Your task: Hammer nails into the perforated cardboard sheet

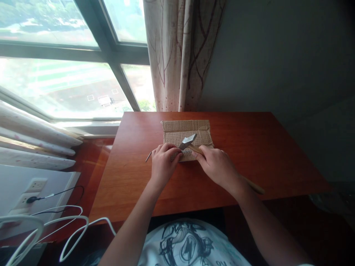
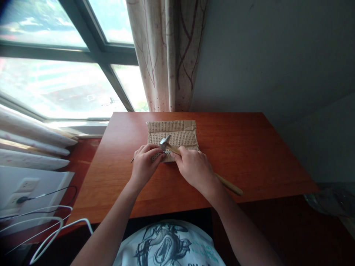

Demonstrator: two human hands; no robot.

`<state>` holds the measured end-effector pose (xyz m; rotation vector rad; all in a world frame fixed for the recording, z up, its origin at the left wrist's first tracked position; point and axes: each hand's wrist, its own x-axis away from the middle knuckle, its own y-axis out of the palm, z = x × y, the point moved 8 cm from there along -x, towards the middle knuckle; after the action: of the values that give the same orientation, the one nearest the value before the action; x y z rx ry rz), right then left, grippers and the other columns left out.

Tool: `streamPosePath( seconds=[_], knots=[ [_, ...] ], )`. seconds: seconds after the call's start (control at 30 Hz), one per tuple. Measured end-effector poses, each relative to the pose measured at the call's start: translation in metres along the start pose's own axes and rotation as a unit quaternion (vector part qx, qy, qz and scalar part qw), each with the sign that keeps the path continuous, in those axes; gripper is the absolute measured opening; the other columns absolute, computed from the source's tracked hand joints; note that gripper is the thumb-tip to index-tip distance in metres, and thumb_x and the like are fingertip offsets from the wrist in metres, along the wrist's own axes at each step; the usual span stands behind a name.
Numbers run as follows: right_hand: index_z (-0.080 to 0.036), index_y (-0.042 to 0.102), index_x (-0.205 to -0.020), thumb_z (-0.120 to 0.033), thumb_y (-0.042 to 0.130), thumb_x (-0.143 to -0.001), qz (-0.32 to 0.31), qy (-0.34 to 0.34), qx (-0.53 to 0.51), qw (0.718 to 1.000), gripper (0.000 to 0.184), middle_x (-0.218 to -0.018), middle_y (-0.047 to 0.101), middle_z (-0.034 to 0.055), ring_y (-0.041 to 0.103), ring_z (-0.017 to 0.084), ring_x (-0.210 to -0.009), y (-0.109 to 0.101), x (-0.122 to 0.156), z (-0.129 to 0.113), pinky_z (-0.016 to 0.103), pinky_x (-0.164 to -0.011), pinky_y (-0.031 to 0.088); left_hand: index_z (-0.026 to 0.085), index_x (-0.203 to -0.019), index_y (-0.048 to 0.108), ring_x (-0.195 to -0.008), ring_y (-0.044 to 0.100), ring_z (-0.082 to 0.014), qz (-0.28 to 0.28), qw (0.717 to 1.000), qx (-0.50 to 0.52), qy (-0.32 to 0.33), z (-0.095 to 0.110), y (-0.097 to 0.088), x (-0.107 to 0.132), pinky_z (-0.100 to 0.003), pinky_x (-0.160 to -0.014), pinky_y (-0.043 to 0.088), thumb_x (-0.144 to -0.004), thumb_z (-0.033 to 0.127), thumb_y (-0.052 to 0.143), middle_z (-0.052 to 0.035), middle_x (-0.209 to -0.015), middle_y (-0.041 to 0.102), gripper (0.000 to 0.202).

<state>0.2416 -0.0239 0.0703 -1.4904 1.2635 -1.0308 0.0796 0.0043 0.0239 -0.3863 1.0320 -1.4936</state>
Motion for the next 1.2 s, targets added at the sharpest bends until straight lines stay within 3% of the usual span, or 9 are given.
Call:
streamPosePath(
  seconds=[0.9, 1.07, 1.2],
  knots=[
    [-0.021, 0.057, -0.084, -0.044, 0.041, -0.101, -0.007, 0.003, -0.014, 1.000, 0.032, -0.076, 0.070, 0.0043, 0.064, 0.019, -0.066, 0.009, 0.000, 0.000, 0.028, -0.056, 0.025, 0.026, -0.105, 0.067, -0.104, 0.060, -0.0258, -0.015, 1.000, -0.011, -0.018, -0.002, 0.000, -0.001, -0.040, -0.089, 0.041, -0.085, 0.030, 0.068, -0.0041, -0.110, 0.070, 0.020],
    [-0.021, 0.057, -0.080, -0.040, 0.051, -0.096, 0.068, -0.016, -0.149, 0.986, 0.026, -0.068, 0.064, 0.0002, 0.059, 0.016, -0.062, -0.006, 0.005, 0.011, 0.027, -0.058, 0.031, 0.024, -0.107, 0.068, -0.105, 0.060, -0.0244, 0.010, 0.999, 0.034, 0.006, 0.003, -0.010, 0.001, -0.039, -0.094, 0.044, -0.086, 0.032, 0.067, -0.0049, -0.109, 0.070, 0.022],
    [-0.021, 0.056, -0.075, -0.038, 0.064, -0.088, 0.180, -0.001, -0.301, 0.936, 0.023, -0.060, 0.053, -0.0039, 0.048, 0.012, -0.053, -0.023, 0.015, 0.042, 0.026, -0.052, 0.031, 0.023, -0.110, 0.067, -0.108, 0.060, -0.0240, 0.099, 0.994, 0.033, -0.015, -0.014, -0.038, 0.007, -0.038, -0.098, 0.044, -0.090, 0.032, 0.061, -0.0063, -0.112, 0.069, 0.023]
  ],
)
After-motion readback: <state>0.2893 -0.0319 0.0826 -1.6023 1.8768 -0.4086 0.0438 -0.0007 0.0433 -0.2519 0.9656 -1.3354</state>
